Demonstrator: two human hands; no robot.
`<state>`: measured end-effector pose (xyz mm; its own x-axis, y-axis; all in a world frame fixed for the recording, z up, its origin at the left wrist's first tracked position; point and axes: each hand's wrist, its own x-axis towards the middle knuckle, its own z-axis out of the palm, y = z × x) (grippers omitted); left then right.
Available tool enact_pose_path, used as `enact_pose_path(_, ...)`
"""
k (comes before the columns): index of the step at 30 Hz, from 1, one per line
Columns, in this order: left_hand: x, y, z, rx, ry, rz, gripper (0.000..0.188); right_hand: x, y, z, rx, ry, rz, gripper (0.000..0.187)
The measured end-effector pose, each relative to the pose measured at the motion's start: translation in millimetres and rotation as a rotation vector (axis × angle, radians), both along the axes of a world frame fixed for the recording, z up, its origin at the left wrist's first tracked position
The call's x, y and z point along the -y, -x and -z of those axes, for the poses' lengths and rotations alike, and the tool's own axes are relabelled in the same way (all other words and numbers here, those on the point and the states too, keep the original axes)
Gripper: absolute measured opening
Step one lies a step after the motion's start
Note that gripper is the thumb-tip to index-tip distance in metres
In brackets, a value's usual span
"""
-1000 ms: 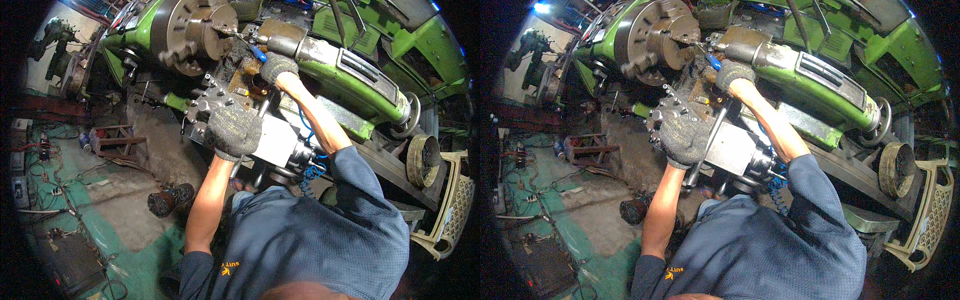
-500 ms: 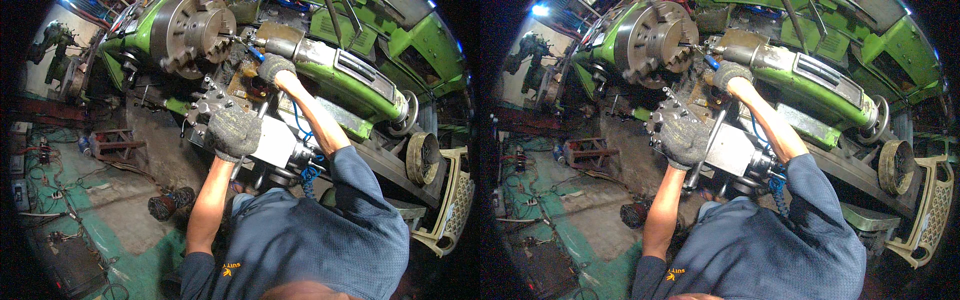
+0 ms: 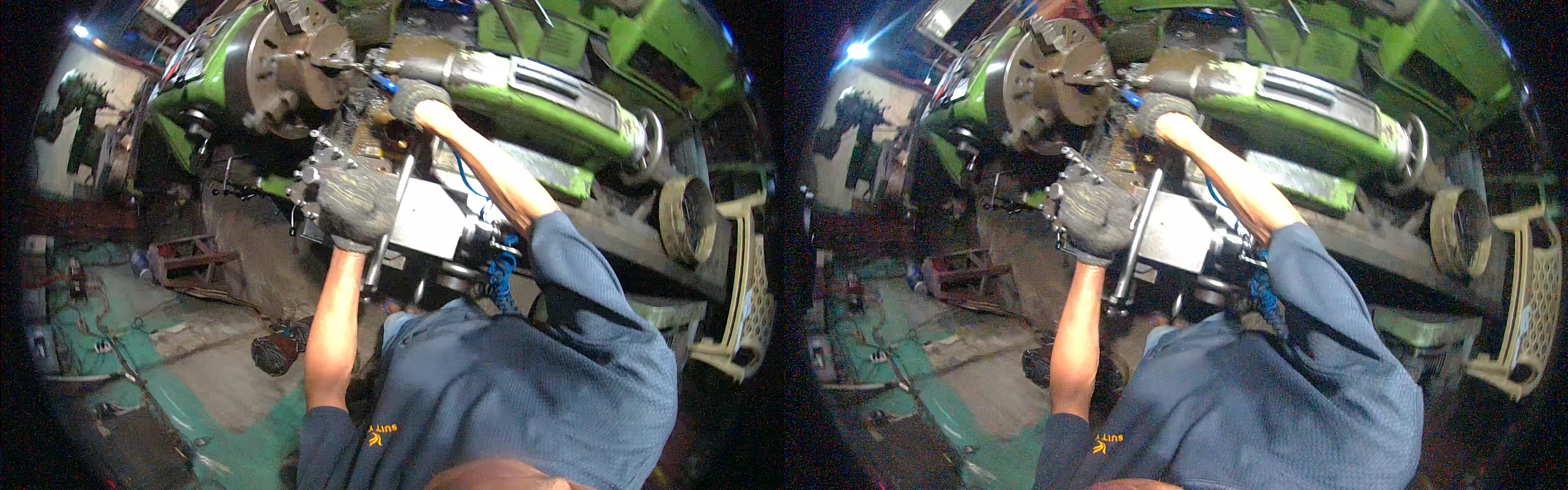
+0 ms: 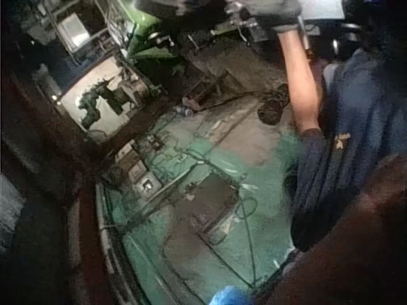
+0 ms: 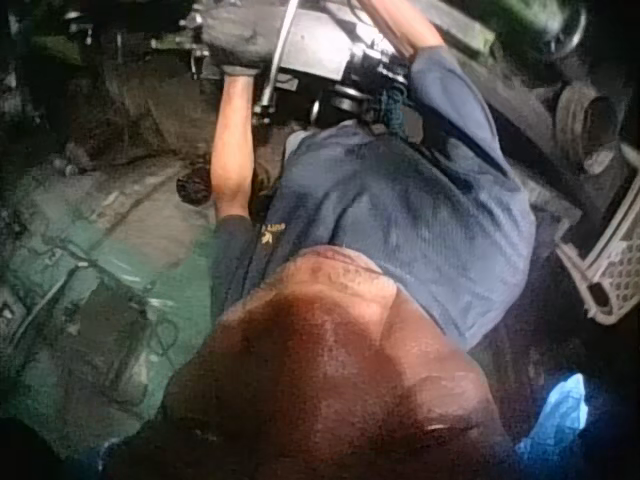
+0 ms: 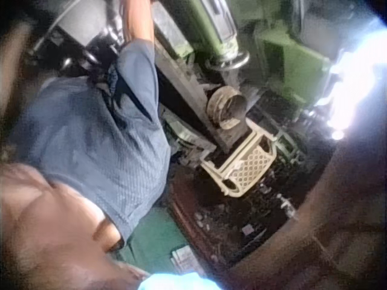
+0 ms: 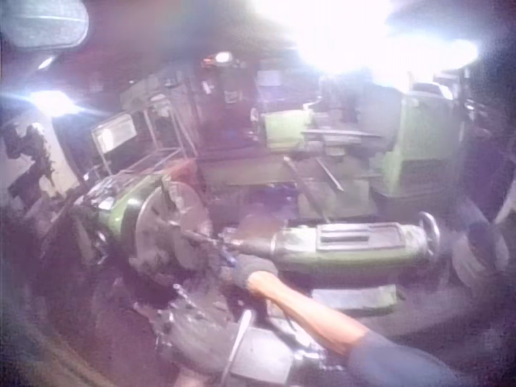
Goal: The person operates a green industrial lathe, using a brush to apply lubricant to the workpiece and adjusting the machine's controls. They manipulate the tool post and levers to position the cutting tool against the rotating metal part, then remove the finished piece and place it on a nearby surface.
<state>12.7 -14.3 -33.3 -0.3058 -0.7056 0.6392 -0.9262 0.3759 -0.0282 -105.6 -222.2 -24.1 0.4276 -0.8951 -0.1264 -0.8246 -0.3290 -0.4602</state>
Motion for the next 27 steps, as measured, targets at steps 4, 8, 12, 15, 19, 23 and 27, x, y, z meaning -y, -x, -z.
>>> enact_pose_path(4, -1, 15, -17, -0.379, 0.035, 0.113, 0.012, -1, 44, 3, 0.013, 0.027, -0.009, 0.032)
enact_pose_path(8, -12, 9, -16, -0.364, -0.016, 0.106, 0.012, -110, 175, 5, 0.171, 0.128, 0.092, 0.041)
enact_pose_path(12, -16, 3, -5, -0.413, -0.028, 0.090, 0.011, -213, 332, 68, 0.453, 0.264, 0.461, 0.052)
enact_pose_path(15, -16, 13, -12, -0.429, -0.013, 0.069, 0.010, -227, 436, 138, 0.941, 0.191, 0.826, 0.038)
enact_pose_path(19, -11, 17, -31, -0.305, -0.020, 0.116, 0.017, -192, 485, 160, 0.931, 0.251, 0.880, 0.031)
enact_pose_path(23, -10, 14, -33, -0.390, -0.039, 0.150, 0.021, -186, 503, 173, 0.903, 0.143, 0.899, 0.037)
enact_pose_path(27, -13, 25, -36, -0.396, -0.082, 0.049, 0.014, -210, 525, 177, 0.873, 0.218, 0.910, 0.036)
